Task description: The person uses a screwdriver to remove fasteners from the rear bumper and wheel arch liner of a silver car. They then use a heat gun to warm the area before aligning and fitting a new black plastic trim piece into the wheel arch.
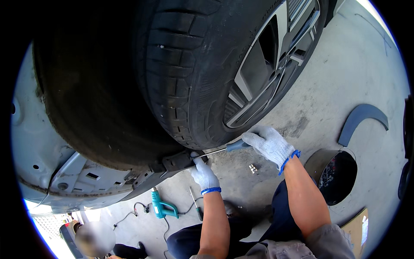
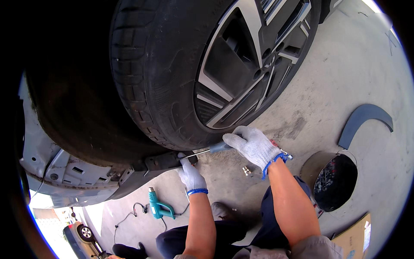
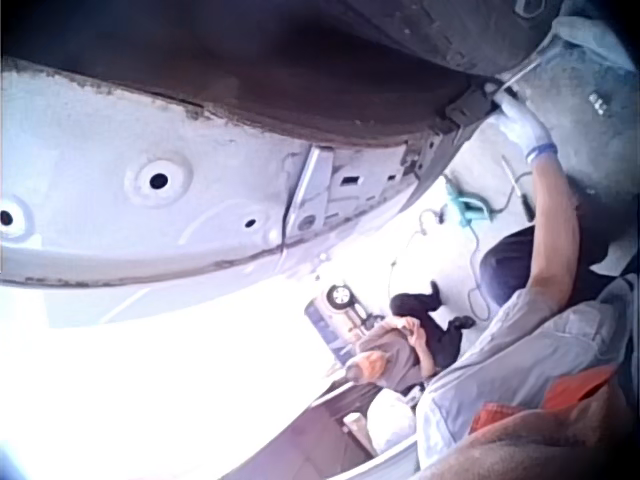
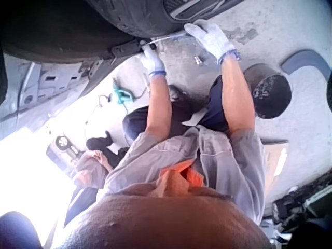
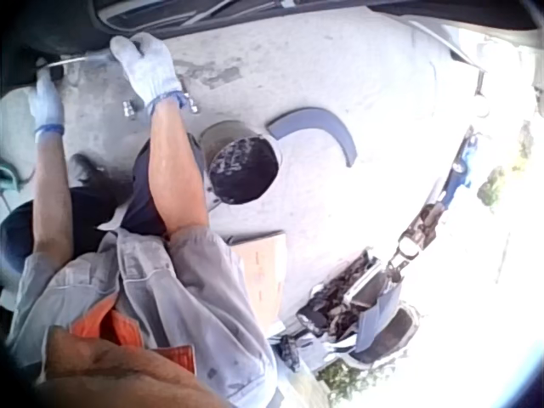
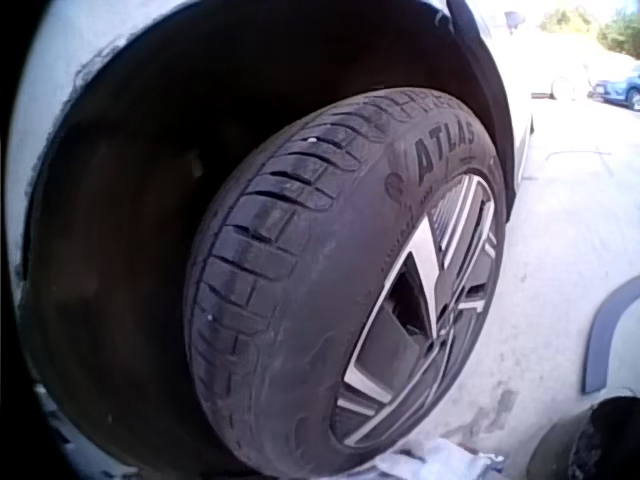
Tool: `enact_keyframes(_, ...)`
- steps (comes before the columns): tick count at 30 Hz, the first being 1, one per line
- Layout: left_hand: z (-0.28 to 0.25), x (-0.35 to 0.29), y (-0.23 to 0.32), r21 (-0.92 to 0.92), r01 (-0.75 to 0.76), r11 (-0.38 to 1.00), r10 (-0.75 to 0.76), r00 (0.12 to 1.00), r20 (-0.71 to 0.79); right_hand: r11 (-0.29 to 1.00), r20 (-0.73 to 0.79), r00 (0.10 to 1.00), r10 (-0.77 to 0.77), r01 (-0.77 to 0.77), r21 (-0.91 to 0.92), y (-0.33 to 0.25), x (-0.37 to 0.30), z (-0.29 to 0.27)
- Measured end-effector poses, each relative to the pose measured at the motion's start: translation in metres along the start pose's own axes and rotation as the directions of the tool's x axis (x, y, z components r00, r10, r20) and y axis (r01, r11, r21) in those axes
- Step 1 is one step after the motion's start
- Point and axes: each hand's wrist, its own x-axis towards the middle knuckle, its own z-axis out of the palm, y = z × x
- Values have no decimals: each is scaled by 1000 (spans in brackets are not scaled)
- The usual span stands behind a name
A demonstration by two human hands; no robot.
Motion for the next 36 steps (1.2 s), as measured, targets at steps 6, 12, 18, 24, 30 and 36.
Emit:
enact_keyframes(6, -6, 13, -8, -10, 102, 995, -102, 995, -18, 861, -6, 888, -461, 445, -244, 15, -7, 0)
enact_keyframes(12, -7, 14, -18, 49, 32, 998, -31, 999, -14, 998, 148, 987, 62, -63, 3, -12, 1, -12)
enact_keyframes(18, -12, 23, -20, 61, 4, 998, -4, 1000, -1, 890, 91, 924, -371, 382, -248, -7, 9, -6)
enact_keyframes(24, -11, 24, -28, 89, -68, 994, 66, 998, 24, 835, 233, 898, -373, 434, -339, -4, 16, -21)
enact_keyframes(30, -6, 10, -12, -46, 20, 999, -19, 1000, 12, 911, 150, 944, -293, 323, -254, -10, 10, -10)
enact_keyframes(36, -6, 9, -13, 19, 19, 1000, -19, 999, 26, 815, 216, 874, -436, 485, -317, 6, 12, -24)
